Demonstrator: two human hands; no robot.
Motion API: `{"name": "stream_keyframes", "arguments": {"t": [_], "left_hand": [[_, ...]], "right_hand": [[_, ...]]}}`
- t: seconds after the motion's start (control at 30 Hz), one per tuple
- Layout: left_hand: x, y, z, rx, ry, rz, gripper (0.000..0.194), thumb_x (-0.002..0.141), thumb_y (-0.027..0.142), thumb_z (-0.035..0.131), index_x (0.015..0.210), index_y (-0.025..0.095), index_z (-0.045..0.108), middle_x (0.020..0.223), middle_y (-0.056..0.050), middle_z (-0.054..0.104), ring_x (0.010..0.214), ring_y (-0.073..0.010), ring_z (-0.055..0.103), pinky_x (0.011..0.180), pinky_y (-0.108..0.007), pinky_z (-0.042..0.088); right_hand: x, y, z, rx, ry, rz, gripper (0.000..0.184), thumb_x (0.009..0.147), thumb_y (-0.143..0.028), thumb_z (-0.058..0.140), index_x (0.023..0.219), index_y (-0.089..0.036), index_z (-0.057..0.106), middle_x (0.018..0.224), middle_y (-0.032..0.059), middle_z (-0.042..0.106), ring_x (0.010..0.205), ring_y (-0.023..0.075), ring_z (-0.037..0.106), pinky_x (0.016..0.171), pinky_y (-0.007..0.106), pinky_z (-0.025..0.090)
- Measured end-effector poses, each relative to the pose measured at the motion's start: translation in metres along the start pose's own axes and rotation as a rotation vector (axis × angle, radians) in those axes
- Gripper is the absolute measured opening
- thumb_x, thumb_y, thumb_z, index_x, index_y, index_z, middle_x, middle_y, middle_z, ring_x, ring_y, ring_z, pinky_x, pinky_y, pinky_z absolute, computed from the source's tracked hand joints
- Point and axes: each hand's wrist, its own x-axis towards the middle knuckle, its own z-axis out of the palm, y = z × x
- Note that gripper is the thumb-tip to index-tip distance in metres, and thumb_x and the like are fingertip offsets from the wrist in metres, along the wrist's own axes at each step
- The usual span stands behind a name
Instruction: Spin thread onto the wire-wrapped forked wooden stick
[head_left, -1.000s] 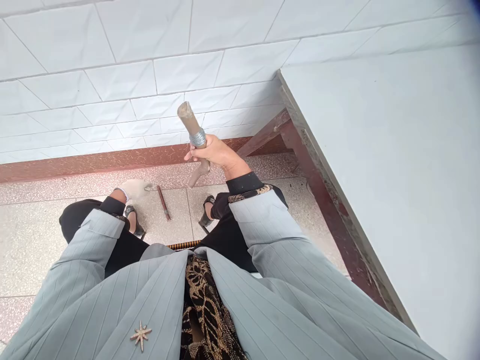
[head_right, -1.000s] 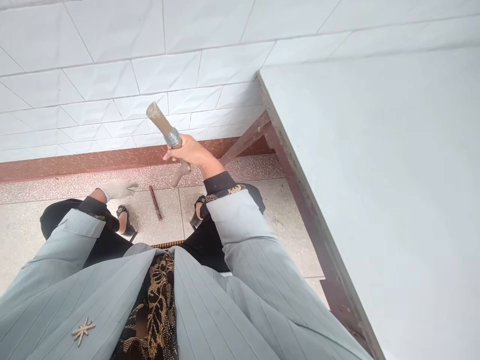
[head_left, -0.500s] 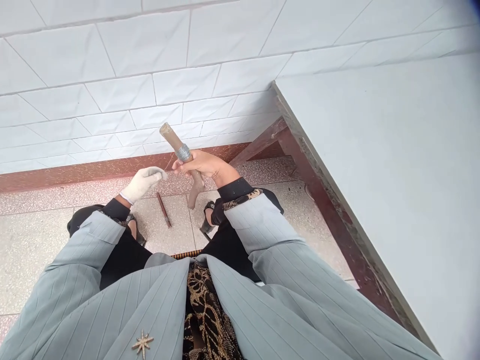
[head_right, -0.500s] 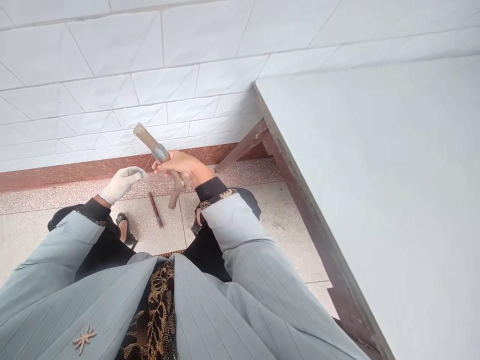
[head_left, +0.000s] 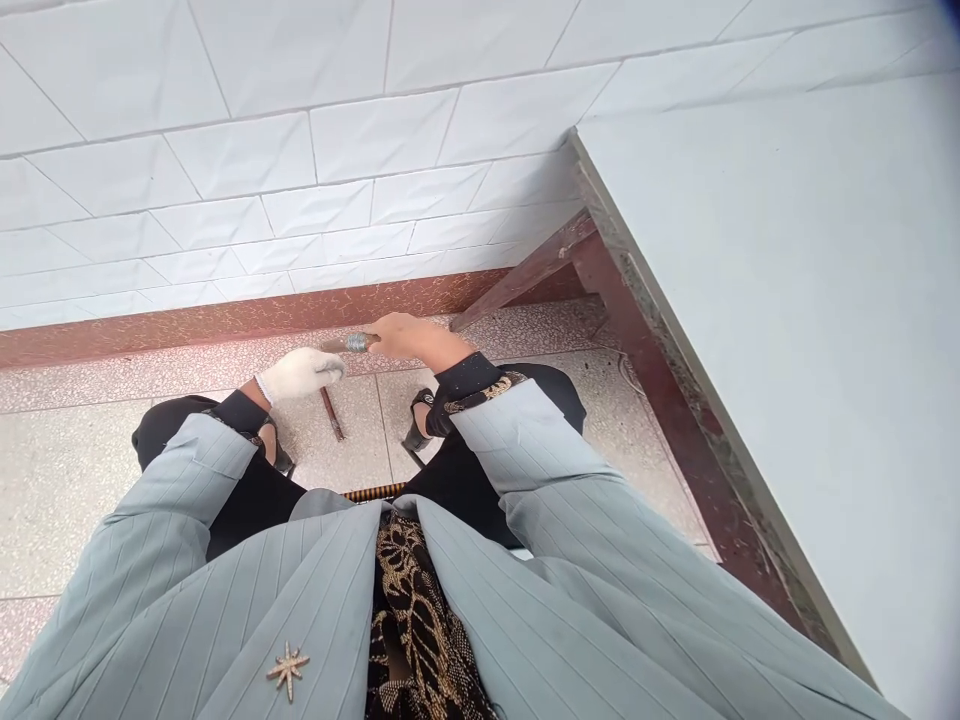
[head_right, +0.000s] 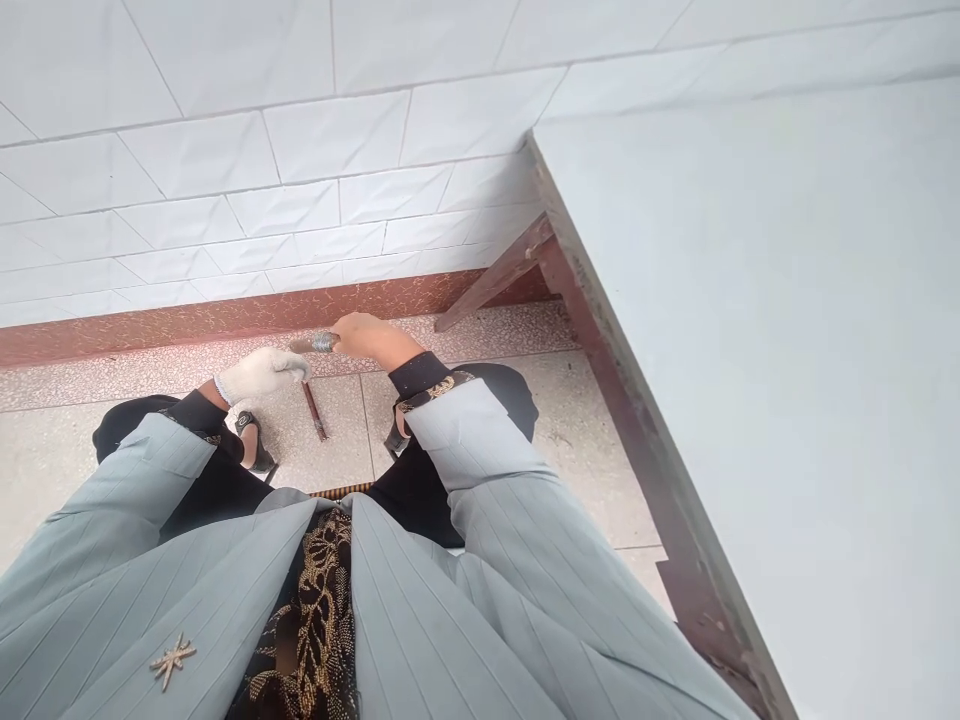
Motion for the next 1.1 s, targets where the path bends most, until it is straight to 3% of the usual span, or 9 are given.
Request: {"name": "stream_keyframes", "arguments": {"t": [0.17,0.27,0.4,0.53,0.73,0.8,0.9,1.0,1.1], "left_hand": [[0.004,0.002,0.002,-0.224,-0.08,0.022,0.026,0.088,0.035,0.06,0.094,0.018,0.078,0.089,-0.003,0.078,0.084,-0.0181,0.067,0.08,-0.028,0.048],[0.007,-0.001,-0.003,-0.431,-0.038,0.047,0.024,0.087,0.037,0.065,0.093,0.016,0.075,0.086,-0.003,0.075,0.079,-0.0163,0.064,0.077,-0.028,0.049],[0.011,-0.012,-0.012,-0.692,0.092,0.049,0.029,0.088,0.044,0.072,0.093,0.015,0.072,0.065,0.001,0.061,0.058,-0.0114,0.052,0.061,-0.025,0.042],[0.013,-0.013,-0.011,-0.758,0.093,0.056,0.025,0.095,0.038,0.065,0.096,0.014,0.072,0.058,0.003,0.053,0.054,-0.0106,0.047,0.057,-0.024,0.037],[0.01,0.007,-0.006,-0.749,-0.03,0.011,0.014,0.096,0.025,0.061,0.093,0.015,0.069,0.059,0.005,0.046,0.052,-0.0084,0.04,0.053,-0.021,0.033],[0.009,0.01,-0.009,-0.743,-0.038,0.003,0.012,0.095,0.024,0.063,0.09,0.015,0.069,0.06,0.005,0.045,0.052,-0.0075,0.037,0.053,-0.021,0.032],[0.009,0.008,-0.014,-0.667,-0.018,-0.016,0.009,0.088,0.021,0.066,0.085,0.014,0.07,0.066,0.002,0.054,0.055,-0.0075,0.041,0.054,-0.021,0.033],[0.01,-0.001,-0.017,-0.604,0.003,-0.04,0.01,0.086,0.022,0.067,0.084,0.014,0.072,0.07,0.0,0.06,0.056,-0.0085,0.044,0.054,-0.022,0.035],[0.012,-0.01,-0.018,-0.596,0.058,-0.037,0.011,0.087,0.022,0.067,0.086,0.014,0.074,0.072,-0.001,0.063,0.059,-0.0095,0.048,0.057,-0.023,0.038]], "right_hand": [[-0.007,-0.005,0.002,0.046,-0.606,-0.104,0.016,0.073,-0.011,0.077,0.061,-0.02,0.071,0.053,-0.0027,0.061,0.059,0.0167,0.06,0.066,0.031,0.04],[-0.015,0.0,-0.013,0.312,-0.706,-0.278,0.011,0.07,-0.023,0.084,0.078,-0.017,0.08,0.061,-0.0036,0.068,0.06,0.0134,0.061,0.064,0.027,0.043],[-0.027,0.012,-0.036,0.765,-0.331,-0.391,0.032,0.073,-0.04,0.09,0.092,-0.017,0.08,0.071,-0.0024,0.07,0.067,0.0119,0.06,0.065,0.025,0.047],[-0.023,0.019,-0.035,1.001,0.14,-0.228,0.023,0.085,-0.037,0.082,0.084,-0.018,0.069,0.078,0.0015,0.069,0.065,0.0108,0.056,0.062,0.025,0.048],[0.001,0.028,-0.019,0.506,0.461,0.022,0.016,0.084,-0.016,0.077,0.078,-0.022,0.063,0.075,0.0038,0.062,0.081,0.0203,0.059,0.076,0.033,0.048],[0.004,0.029,-0.013,0.287,0.354,0.042,0.029,0.075,-0.006,0.08,0.065,-0.022,0.059,0.068,0.0028,0.056,0.083,0.0224,0.059,0.081,0.035,0.045],[0.003,0.024,-0.005,0.152,-0.151,0.001,0.032,0.068,0.0,0.082,0.055,-0.02,0.061,0.052,-0.0027,0.047,0.068,0.0176,0.055,0.075,0.034,0.04],[-0.006,0.021,-0.009,0.193,-0.571,-0.143,0.015,0.068,-0.015,0.091,0.08,-0.016,0.082,0.056,-0.0052,0.06,0.061,0.0126,0.053,0.068,0.029,0.039],[-0.018,0.024,-0.026,0.4,-0.598,-0.429,0.044,0.078,-0.042,0.088,0.114,-0.016,0.085,0.082,-0.0028,0.076,0.073,0.0111,0.059,0.072,0.025,0.044]]}}
